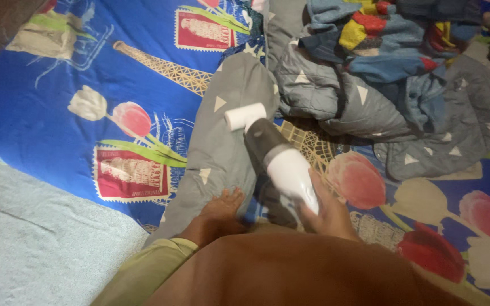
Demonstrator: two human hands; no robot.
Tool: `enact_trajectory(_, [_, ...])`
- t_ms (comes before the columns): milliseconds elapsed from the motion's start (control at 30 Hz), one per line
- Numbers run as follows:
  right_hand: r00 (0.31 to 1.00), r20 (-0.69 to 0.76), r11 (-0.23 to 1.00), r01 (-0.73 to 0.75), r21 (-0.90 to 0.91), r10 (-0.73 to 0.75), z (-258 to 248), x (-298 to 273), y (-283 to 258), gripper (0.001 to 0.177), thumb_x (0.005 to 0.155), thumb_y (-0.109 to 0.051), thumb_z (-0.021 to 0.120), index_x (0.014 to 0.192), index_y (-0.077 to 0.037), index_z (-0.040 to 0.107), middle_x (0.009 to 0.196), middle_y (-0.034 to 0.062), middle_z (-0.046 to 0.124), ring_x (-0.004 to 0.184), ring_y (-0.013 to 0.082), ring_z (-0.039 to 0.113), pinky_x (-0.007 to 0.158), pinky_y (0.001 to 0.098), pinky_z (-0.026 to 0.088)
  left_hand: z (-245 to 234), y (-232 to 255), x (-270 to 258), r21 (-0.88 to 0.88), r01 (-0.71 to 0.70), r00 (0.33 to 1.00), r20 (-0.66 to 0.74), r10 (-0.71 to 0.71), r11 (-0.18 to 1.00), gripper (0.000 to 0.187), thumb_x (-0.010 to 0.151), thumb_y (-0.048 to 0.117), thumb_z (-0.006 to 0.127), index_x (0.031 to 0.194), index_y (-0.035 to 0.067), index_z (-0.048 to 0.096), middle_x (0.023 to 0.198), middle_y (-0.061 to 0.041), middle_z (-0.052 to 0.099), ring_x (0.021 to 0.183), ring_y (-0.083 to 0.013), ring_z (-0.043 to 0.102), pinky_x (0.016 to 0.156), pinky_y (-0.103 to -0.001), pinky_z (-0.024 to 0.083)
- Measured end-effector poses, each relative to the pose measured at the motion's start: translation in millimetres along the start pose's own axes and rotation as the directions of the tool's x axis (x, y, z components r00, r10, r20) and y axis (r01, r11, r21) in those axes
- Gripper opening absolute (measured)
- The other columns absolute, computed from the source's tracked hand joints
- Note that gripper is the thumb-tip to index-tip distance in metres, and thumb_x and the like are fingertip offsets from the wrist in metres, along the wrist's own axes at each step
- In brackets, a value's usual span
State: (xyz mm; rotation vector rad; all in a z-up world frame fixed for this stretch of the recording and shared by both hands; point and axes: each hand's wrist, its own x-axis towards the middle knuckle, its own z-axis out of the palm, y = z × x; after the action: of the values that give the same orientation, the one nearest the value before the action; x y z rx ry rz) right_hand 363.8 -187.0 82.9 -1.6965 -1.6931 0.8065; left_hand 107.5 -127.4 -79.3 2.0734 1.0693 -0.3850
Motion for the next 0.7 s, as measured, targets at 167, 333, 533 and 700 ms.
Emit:
enact_trajectory(167, [0.954, 0.021, 0.909, -0.278, -0.31, 0.299, 11, 79, -10, 0.083, 0.094, -0.047, 0.065, 0.163, -0.021, 0.028, 0.101, 0.0288, 0.074, 0.093, 0.0404, 0.075, 0.085, 0.0455, 0.056, -2, 0, -6, 0.017, 0.015, 1.0, 0.02, -0.015, 1.0, 0.11, 0.081, 0.064, 0.07, 0.163, 0.013, 0.016, 0.172, -0.007, 0.011, 0.156, -0.039, 0.011, 0.124, -0.055, 0.019])
enact_trajectory(333, [0.955, -0.039, 0.927, -0.294, -0.233, 0.293, 29, 154, 0, 0.091, 0.085, -0.025, 0.073, 0.162, -0.019, 0.025, 0.121, 0.024, 0.07, 0.096, 0.033, 0.075, 0.087, 0.0403, 0.057, -1, -2, -17, 0.088, 0.009, 1.0, -0.021, -0.007, 0.996, 0.106, 0.084, 0.065, 0.066, 0.163, 0.012, 0.018, 0.173, -0.007, 0.012, 0.158, -0.0359, 0.011, 0.124, -0.057, 0.019])
enact_trajectory(533, [0.961, 0.088, 0.963, -0.268, 0.04, 0.264, 28, 129, -26, 0.095, 0.083, -0.021, 0.07, 0.162, -0.009, 0.018, 0.142, 0.0206, 0.059, 0.121, 0.0266, 0.065, 0.097, 0.0361, 0.055, -3, -12, -32, 0.015, 0.009, 1.0, -0.018, -0.009, 1.0, 0.104, 0.085, 0.057, 0.068, 0.163, 0.014, 0.014, 0.174, -0.005, 0.005, 0.159, -0.0346, 0.003, 0.125, -0.055, 0.013])
enact_trajectory(700, [0.991, 0.057, 0.989, -0.126, 0.082, 0.122, 33, 41, -30, 0.083, 0.097, -0.02, 0.068, 0.16, 0.0, 0.018, 0.159, 0.0257, 0.04, 0.144, 0.028, 0.043, 0.116, 0.037, 0.036, -12, -16, -42, -0.018, 0.022, 1.0, -0.004, -0.022, 1.0, 0.106, 0.084, 0.053, 0.07, 0.163, 0.015, 0.012, 0.174, -0.003, 0.004, 0.159, -0.0325, 0.002, 0.126, -0.055, 0.012])
